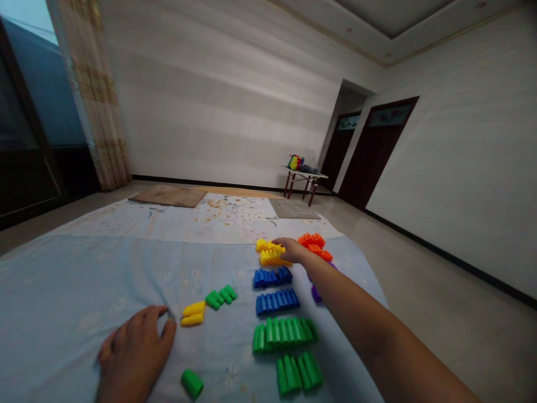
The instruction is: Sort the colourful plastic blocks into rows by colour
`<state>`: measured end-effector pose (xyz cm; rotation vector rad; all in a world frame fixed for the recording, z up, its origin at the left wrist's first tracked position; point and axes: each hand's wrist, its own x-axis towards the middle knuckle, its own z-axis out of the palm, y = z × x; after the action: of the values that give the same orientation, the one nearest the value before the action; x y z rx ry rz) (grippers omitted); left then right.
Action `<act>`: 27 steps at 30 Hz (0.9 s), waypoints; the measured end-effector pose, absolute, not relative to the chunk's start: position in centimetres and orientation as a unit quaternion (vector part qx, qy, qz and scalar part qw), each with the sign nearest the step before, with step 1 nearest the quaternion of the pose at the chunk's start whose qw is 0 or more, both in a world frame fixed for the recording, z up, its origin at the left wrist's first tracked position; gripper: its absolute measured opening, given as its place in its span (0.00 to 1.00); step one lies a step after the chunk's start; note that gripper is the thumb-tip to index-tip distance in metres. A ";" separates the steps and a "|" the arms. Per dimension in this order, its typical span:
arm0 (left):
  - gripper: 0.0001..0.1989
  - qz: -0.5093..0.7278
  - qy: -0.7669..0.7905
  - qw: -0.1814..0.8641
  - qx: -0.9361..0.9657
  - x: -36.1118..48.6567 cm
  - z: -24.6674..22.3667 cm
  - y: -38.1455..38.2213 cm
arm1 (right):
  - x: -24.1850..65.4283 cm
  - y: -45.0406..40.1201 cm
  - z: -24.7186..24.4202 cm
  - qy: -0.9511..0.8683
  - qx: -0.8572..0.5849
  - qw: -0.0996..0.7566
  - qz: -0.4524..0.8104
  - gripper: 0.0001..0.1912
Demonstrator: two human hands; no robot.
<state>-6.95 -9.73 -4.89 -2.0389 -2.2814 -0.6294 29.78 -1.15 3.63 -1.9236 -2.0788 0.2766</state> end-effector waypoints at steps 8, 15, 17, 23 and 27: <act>0.20 -0.194 -0.739 -0.002 -0.646 -6.3 -3.9 -10.5 | 23.4 -5.0 5.0 -0.786 -0.575 0.203 0.099 0.21; 0.18 -0.222 -0.727 0.024 -0.649 -6.1 -3.8 -11.0 | 12.3 -8.4 2.6 -0.887 -0.436 0.091 0.123 0.19; 0.18 -0.223 -0.726 0.028 -0.650 -6.1 -3.8 -11.1 | 10.4 -8.4 1.9 -0.899 -0.421 0.075 0.094 0.20; 0.18 -0.219 -0.725 0.026 -0.653 -6.1 -3.6 -11.2 | 8.9 -8.5 1.3 -0.901 -0.432 0.020 0.029 0.19; 0.18 -0.214 -0.725 0.031 -0.654 -6.2 -3.7 -11.1 | 9.1 -9.9 1.6 -0.880 -0.472 0.037 0.038 0.23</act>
<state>-6.22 -11.11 -3.67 -2.0137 -2.2335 -0.6587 9.13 -9.92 1.63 -1.4475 -2.7018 0.1166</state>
